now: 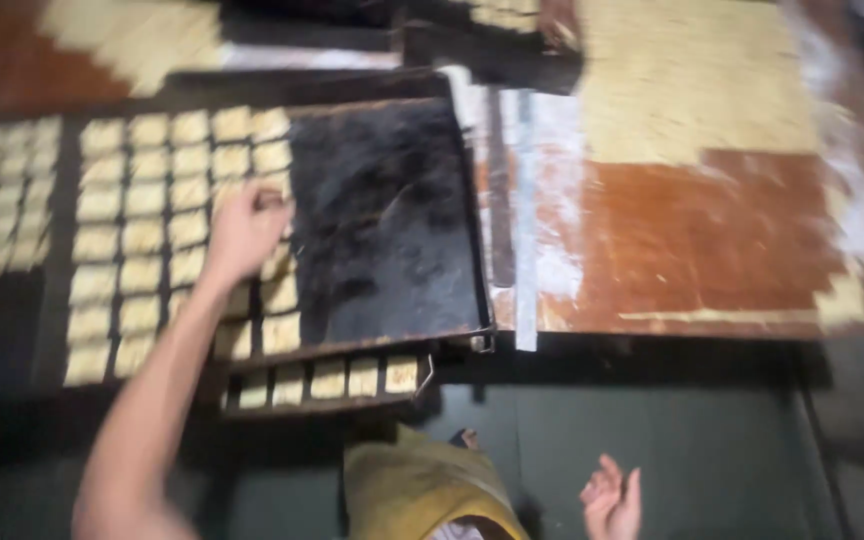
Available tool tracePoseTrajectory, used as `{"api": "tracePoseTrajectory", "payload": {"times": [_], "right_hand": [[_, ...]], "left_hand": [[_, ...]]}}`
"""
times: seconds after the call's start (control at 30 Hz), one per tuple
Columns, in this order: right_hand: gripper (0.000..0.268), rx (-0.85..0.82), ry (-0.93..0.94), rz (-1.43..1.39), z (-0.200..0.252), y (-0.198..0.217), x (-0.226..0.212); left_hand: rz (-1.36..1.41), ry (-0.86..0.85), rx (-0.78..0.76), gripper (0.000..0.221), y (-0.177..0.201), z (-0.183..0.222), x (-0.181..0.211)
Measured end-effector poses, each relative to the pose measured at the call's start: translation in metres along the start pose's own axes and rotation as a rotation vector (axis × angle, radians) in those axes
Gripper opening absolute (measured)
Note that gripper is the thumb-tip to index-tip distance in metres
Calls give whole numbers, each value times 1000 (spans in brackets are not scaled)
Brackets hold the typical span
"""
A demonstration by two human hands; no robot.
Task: The person picks small square dough pieces one at a time from a large flattened dough sheet on a floured wooden table and arranges them in a grid on black baking trays, working through several trays while another worker also fills trays nearby.
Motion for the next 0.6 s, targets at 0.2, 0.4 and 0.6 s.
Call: {"api": "tracePoseTrajectory", "payload": {"times": [0.2,0.4,0.6], "right_hand": [[67,-106,-135,103,-88,100,3],[63,-25,-105,230,-116,71,-51],[54,8,-21,243,-102,-3,-74]], "left_hand": [[-262,184,108,50,16,-69,-71],[-276,349,58,64,-18,-112,-105],[-364,422,20,70,-47,-128,-131]]}}
Point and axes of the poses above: each hand's wrist, its own z-axis away from the middle knuckle, its own y-axis out of the back of the hand, x = y × z, the point moved 7 cm from there along -z, towards the middle knuckle, and after that the axes turned 12 degrees about -y, right-handed, at the moved point
